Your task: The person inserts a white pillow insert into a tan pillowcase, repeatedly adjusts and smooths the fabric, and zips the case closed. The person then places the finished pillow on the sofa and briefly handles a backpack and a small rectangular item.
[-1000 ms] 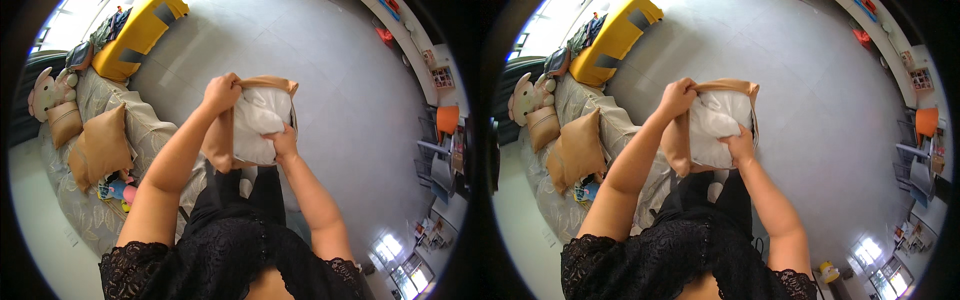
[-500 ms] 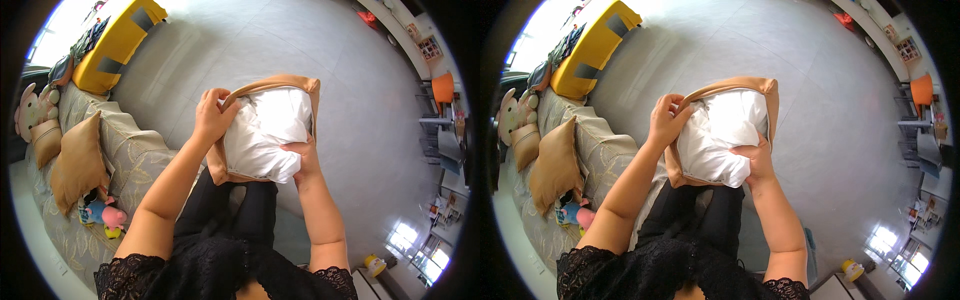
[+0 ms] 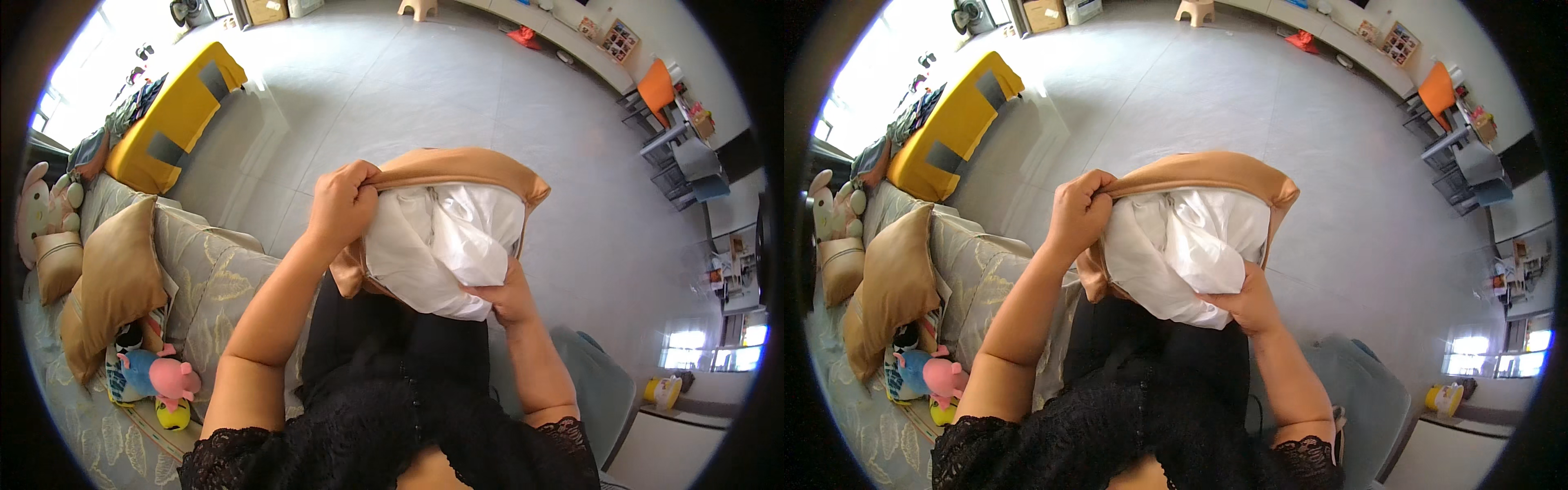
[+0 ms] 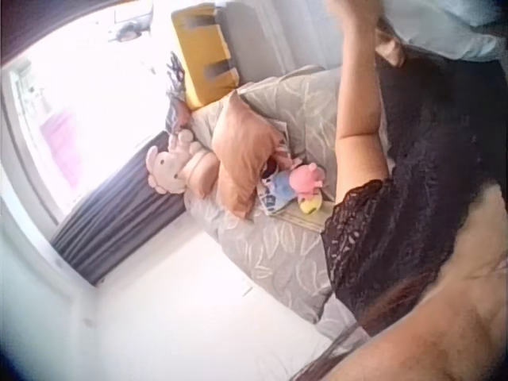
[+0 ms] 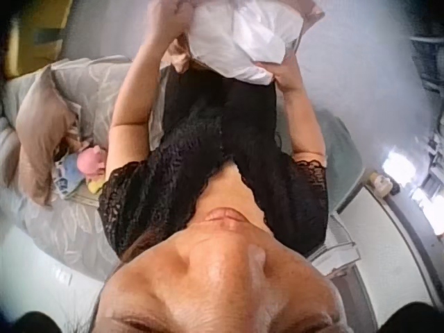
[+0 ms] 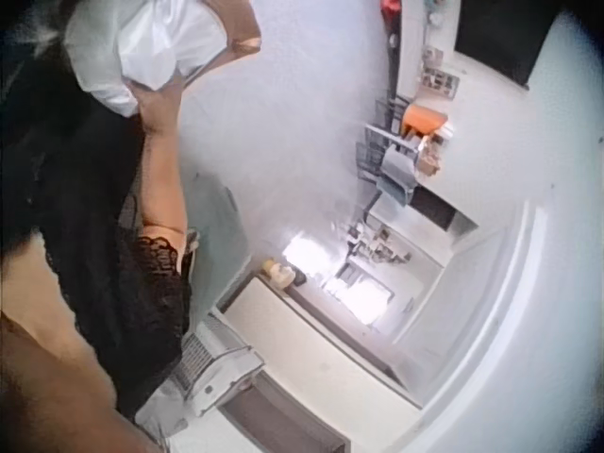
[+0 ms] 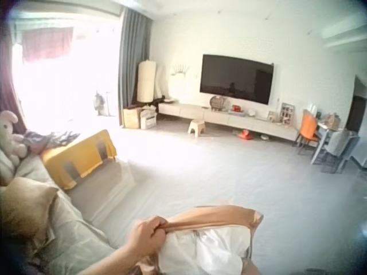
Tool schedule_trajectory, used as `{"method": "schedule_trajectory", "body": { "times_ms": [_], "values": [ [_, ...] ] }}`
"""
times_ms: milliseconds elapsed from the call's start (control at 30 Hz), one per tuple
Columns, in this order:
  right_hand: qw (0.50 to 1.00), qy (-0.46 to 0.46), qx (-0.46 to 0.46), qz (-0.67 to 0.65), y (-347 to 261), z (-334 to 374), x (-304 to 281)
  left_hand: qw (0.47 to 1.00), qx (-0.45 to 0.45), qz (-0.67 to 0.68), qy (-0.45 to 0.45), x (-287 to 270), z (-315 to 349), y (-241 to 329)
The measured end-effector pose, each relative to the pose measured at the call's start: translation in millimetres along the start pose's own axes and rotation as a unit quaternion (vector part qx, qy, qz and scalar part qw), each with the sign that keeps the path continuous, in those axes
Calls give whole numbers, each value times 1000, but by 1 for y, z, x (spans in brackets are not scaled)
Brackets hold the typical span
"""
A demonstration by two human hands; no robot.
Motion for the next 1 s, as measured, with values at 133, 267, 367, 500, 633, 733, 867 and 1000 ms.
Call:
{"method": "schedule_trajectory", "body": {
  "times_ms": [133, 267, 367, 500, 633, 733, 867, 1000],
  "values": [
    [928, 22, 82, 363, -46, 38, -3, 996, 85, 15, 1, -5, 18, 46],
    [798, 122, -203, 555, -86, 87, 24, 982, 182, 7, -57, -2, 48, 94],
    [761, -63, -377, 525, -55, 91, 62, 948, 288, -72, -116, 28, 108, 93],
    [757, -145, -326, 548, 76, 91, 57, 952, 229, -97, -180, 46, 176, 60],
    [726, -123, -416, 534, 91, 97, 75, 955, 214, -115, -170, 27, 195, 52],
    [744, -137, -402, 515, 78, 88, 73, 973, 185, -92, -101, 18, 176, 61],
    [740, -48, -505, 442, 15, 79, 60, 982, 139, -86, -95, 20, 125, 73],
    [727, -9, -454, 514, -23, 81, 43, 995, 38, 1, -91, 28, 74, 73]
  ]
}}
Point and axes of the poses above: each hand's wrist, its own z-axis away from the middle knuckle, its own x-axis out of the palm, y = z × x, the point moved 3 cm from there along -z, towards the middle knuckle
